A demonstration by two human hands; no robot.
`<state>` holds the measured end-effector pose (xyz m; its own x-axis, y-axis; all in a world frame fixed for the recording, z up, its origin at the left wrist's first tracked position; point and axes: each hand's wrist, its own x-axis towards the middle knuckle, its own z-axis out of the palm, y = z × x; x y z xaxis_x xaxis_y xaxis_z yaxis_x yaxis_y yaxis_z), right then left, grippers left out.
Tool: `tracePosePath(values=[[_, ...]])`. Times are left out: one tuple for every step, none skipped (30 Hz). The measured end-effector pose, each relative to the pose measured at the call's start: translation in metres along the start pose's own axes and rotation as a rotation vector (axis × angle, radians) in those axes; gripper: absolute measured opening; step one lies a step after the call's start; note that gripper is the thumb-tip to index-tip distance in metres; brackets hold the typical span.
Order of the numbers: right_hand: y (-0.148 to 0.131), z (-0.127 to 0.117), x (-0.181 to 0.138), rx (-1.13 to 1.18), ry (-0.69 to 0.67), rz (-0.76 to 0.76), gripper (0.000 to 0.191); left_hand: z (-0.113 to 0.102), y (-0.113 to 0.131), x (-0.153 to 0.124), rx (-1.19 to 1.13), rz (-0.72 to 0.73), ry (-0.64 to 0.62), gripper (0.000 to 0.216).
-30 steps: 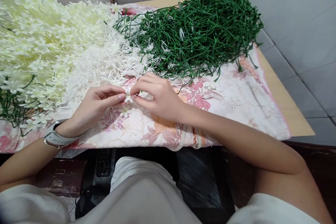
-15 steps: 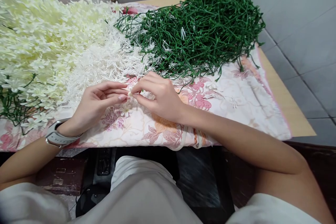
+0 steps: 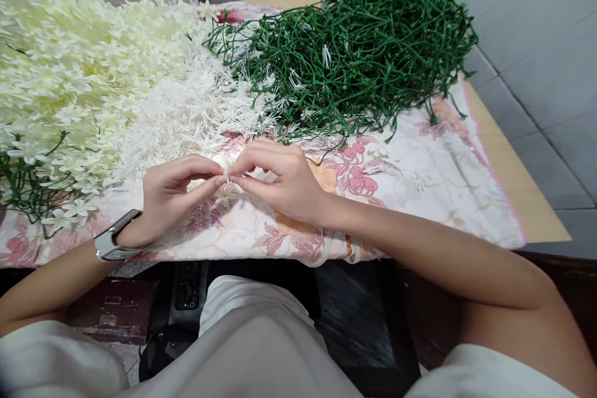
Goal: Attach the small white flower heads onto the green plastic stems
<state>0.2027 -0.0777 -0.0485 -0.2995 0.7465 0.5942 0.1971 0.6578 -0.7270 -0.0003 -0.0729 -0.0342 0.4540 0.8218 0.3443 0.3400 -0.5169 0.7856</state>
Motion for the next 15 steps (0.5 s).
tracePosePath(values=[[0.0006,0.0000,-0.0002,-0.018,-0.006,-0.004,0.009,0.0001,-0.0006,0.0002,-0.002,-0.013,-0.001,0.007],[0.0012,-0.0001,-0.0003,-0.041,-0.010,-0.010,0.009,0.0002,-0.0010,0.0005,-0.006,-0.034,-0.001,0.007],[0.0018,-0.0001,-0.0004,-0.069,-0.013,-0.016,0.009,0.0002,-0.0012,0.0008,-0.011,-0.058,-0.001,0.008],[0.0023,0.0000,-0.0005,-0.096,-0.016,-0.024,0.009,0.0001,-0.0012,0.0012,-0.016,-0.076,-0.002,0.009],[0.0026,0.0001,-0.0006,-0.118,-0.015,-0.034,0.010,0.0000,-0.0010,0.0015,-0.019,-0.083,-0.006,0.010],[0.0027,0.0001,-0.0006,-0.132,-0.016,-0.044,0.010,-0.0002,-0.0008,0.0017,-0.021,-0.080,-0.013,0.010],[0.0024,0.0001,-0.0006,-0.139,-0.018,-0.051,0.011,-0.0003,-0.0005,0.0019,-0.024,-0.071,-0.024,0.009],[0.0019,-0.0001,-0.0004,-0.137,-0.020,-0.052,0.011,-0.0004,-0.0002,0.0019,-0.028,-0.061,-0.032,0.008],[0.0010,-0.0005,-0.0002,-0.126,-0.023,-0.045,0.011,-0.0005,-0.0002,0.0019,-0.033,-0.054,-0.035,0.007],[0.0000,-0.0011,0.0002,-0.107,-0.027,-0.025,0.010,-0.0004,-0.0004,0.0019,-0.042,-0.048,-0.033,0.006],[-0.0011,-0.0019,0.0007,-0.084,-0.035,0.014,0.010,-0.0003,-0.0009,0.0018,-0.053,-0.045,-0.025,0.005],[-0.0020,-0.0029,0.0014,-0.056,-0.046,0.069,0.010,-0.0002,-0.0017,0.0018,-0.062,-0.043,-0.015,0.004],[-0.0027,-0.0038,0.0021,-0.023,-0.059,0.131,0.009,-0.0001,-0.0028,0.0019,-0.068,-0.032,-0.006,0.003],[-0.0032,-0.0046,0.0028,0.016,-0.077,0.191,0.009,0.0000,-0.0040,0.0020,-0.070,-0.011,0.003,0.002],[-0.0032,-0.0052,0.0033,0.060,-0.096,0.246,0.009,0.0000,-0.0054,0.0021,-0.066,0.017,0.012,0.002]])
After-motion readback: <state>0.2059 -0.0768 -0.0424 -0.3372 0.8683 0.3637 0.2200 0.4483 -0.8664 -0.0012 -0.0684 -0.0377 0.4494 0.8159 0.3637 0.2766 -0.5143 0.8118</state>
